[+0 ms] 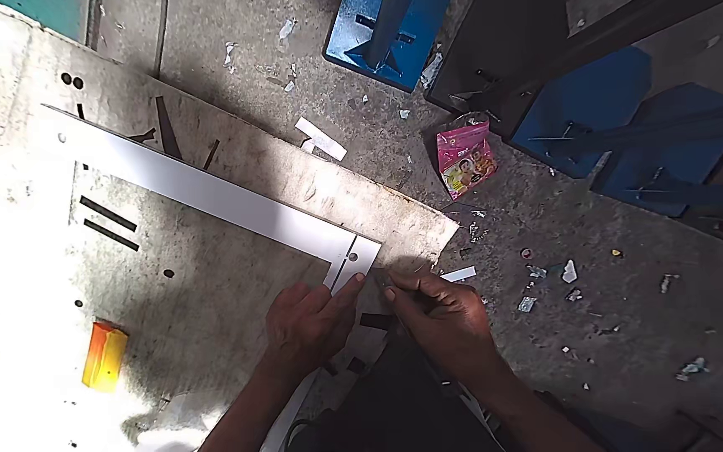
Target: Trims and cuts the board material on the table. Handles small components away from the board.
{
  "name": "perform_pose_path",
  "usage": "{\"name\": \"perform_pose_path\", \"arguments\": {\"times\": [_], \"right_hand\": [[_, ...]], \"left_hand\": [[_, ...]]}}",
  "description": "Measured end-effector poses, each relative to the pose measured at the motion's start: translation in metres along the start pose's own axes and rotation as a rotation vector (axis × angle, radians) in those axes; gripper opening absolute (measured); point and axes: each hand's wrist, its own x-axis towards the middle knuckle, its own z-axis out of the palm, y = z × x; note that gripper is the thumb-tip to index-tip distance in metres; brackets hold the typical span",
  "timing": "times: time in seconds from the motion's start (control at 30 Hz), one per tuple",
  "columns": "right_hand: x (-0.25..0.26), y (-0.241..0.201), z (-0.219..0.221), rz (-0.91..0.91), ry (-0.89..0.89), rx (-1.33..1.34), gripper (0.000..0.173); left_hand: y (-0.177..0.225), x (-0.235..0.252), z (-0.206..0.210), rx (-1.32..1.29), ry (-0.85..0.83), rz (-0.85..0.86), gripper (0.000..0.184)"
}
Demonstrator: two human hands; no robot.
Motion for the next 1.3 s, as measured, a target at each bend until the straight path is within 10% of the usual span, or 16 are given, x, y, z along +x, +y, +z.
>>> {"name": "perform_pose_path", "arguments": {"times": [1.3], "right_hand": [[0.0026,-0.0008,-0.0001,0.005,-0.002,-0.008,0.015]], "left_hand": [[0.0002,0.0009,0.0008,-0.021,0.018,-0.003,0.031]]}}
